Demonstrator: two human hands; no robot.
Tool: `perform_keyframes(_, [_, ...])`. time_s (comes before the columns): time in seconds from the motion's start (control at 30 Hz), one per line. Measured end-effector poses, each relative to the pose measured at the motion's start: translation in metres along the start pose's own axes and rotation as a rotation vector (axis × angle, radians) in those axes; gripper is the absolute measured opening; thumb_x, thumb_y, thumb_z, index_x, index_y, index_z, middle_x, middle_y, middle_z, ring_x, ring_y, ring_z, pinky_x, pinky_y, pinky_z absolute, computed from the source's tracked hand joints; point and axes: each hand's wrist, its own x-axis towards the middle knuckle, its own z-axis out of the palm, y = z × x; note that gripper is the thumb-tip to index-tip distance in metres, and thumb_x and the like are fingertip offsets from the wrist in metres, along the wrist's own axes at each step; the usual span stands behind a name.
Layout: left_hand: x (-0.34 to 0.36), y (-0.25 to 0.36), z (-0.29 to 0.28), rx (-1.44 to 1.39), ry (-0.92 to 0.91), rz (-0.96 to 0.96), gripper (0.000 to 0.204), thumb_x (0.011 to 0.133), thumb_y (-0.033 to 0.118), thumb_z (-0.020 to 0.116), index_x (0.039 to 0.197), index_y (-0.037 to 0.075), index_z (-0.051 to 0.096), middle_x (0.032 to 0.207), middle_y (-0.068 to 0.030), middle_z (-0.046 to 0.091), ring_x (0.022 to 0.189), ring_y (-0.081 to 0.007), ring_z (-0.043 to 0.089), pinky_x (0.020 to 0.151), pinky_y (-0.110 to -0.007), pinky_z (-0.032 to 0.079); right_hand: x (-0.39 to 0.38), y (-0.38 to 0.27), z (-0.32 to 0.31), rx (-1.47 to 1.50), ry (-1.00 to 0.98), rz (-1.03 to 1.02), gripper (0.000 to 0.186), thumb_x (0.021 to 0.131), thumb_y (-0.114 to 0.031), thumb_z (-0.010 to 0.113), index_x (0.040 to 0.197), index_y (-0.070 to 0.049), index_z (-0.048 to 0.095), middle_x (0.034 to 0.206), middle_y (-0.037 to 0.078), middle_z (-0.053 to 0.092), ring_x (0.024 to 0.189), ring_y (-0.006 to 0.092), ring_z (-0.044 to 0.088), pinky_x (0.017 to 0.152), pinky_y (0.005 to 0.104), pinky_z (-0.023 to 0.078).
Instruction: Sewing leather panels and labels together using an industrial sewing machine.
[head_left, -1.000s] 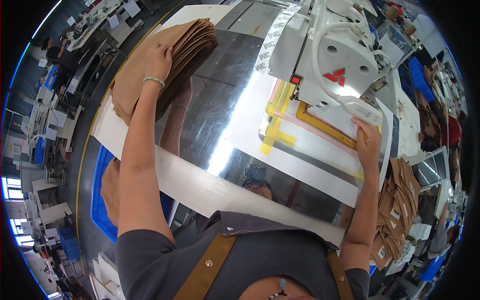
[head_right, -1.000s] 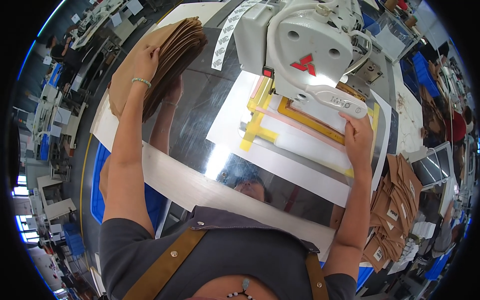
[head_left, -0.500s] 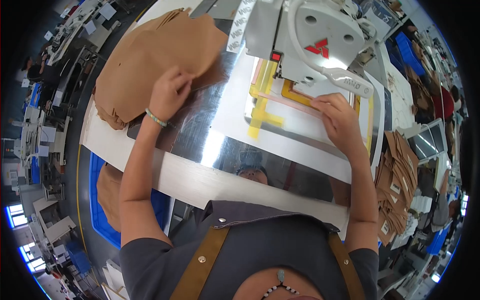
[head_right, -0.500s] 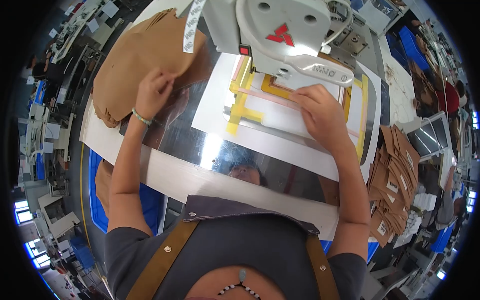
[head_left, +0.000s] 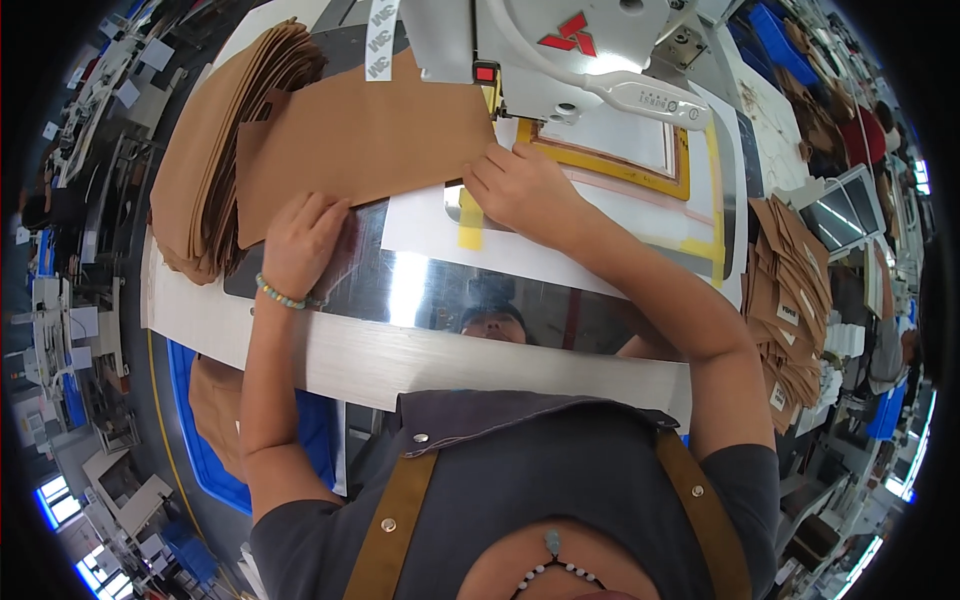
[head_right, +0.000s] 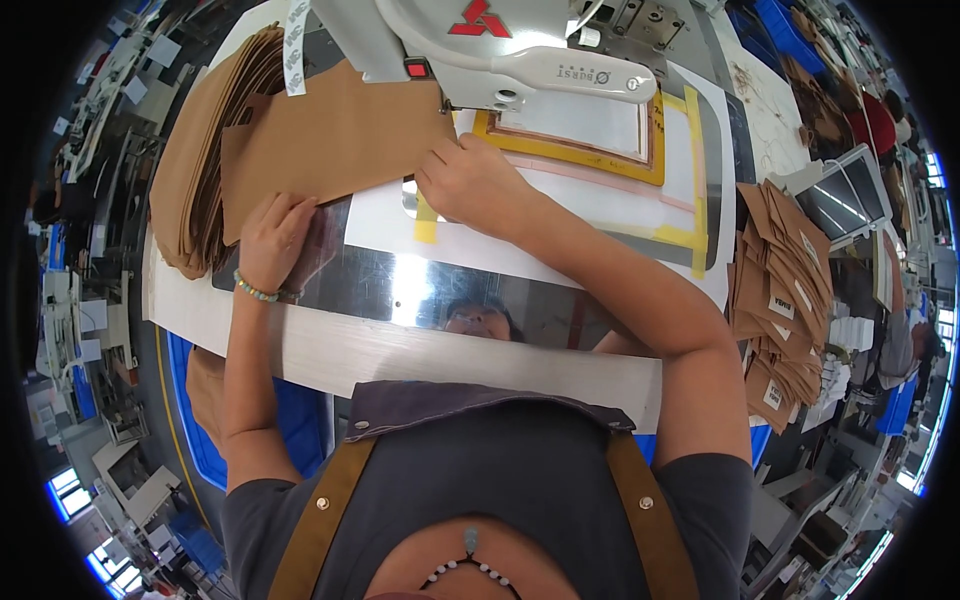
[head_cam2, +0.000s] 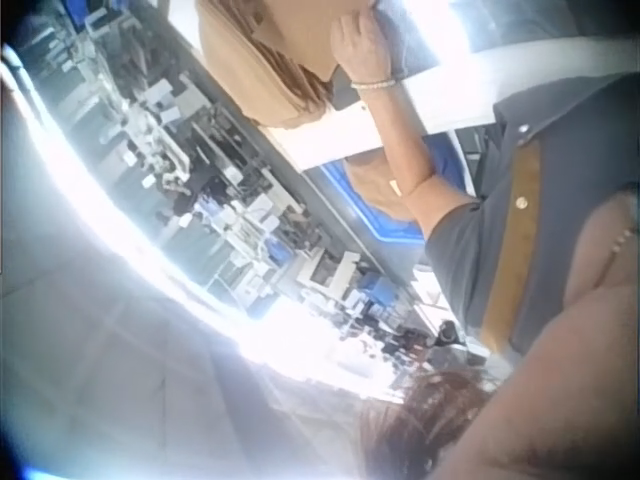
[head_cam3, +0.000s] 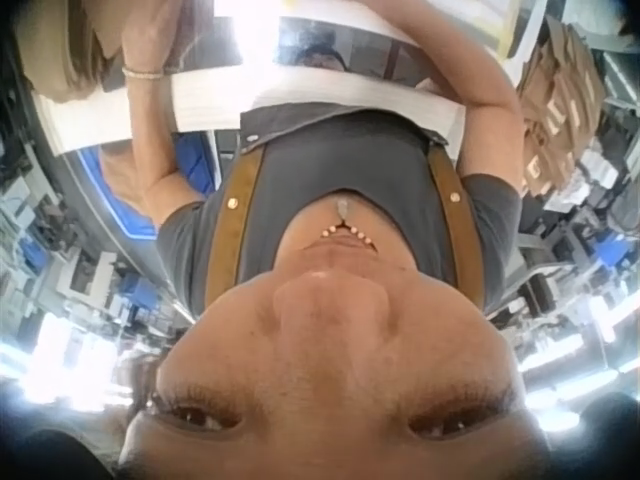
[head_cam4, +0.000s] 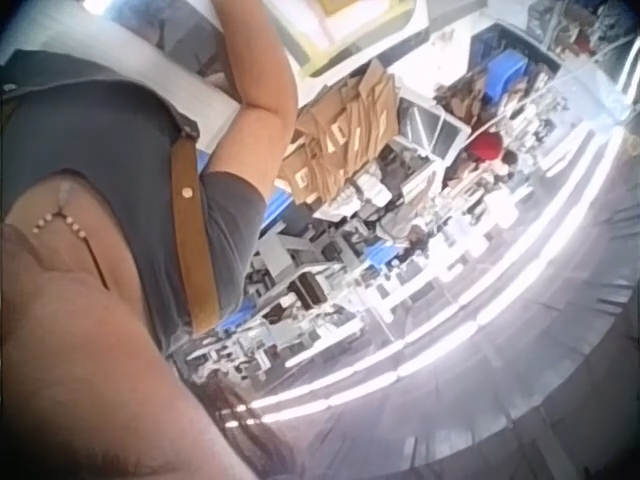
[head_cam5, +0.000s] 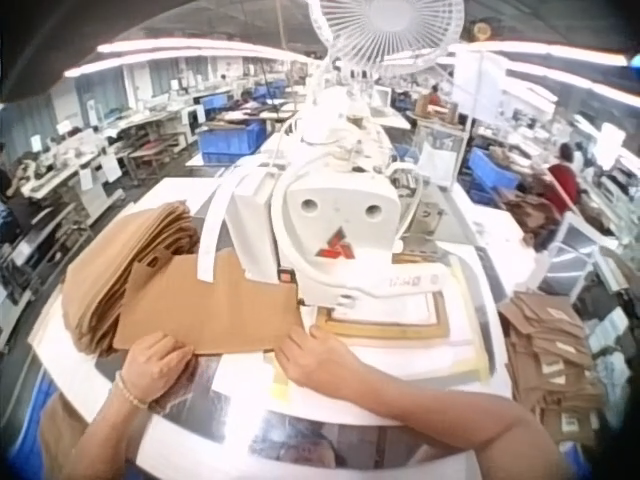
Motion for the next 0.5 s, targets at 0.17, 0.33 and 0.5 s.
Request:
perform_keyframes(0.17, [-0.046,-0.033,-0.022,0.072,-0.025,-0.154,0.019,0.087,-0.001,0.075,0.106,0.002,0.075,0.099,-0.0081,0.070,0.090,-0.0281,0.068,0.076,-0.039,0.057,-0.009,-0.004,-0.003,-0.026,0.084,0.010,0.010,0.077,-0.012,0.071,0.087,-0.010,0.068,0.087,0.000,0.062,0.090,0.0159,0.062,0.069,0.0302,0.046])
perform_keyframes(0.33, [-0.056,-0.042,-0.022,0.109,-0.027,-0.167,0.022,0.090,-0.003,0.072,0.111,0.001,0.075,0.102,-0.0082,0.070,0.092,-0.0276,0.068,0.077,-0.039,0.058,-0.026,-0.003,-0.014,-0.076,0.036,0.020,0.010,0.076,-0.013,0.071,0.083,-0.012,0.064,0.085,0.001,0.058,0.090,0.0178,0.061,0.071,0.0305,0.047])
perform_keyframes(0.5, [-0.021,-0.039,0.000,0.057,-0.041,-0.091,0.024,0.089,-0.004,0.072,0.113,0.001,0.075,0.103,-0.0083,0.070,0.092,-0.0268,0.068,0.078,-0.038,0.058,-0.056,0.015,-0.029,-0.038,0.042,0.088,0.007,0.077,-0.013,0.070,0.079,-0.013,0.063,0.084,0.001,0.058,0.086,0.0186,0.059,0.071,0.0311,0.047])
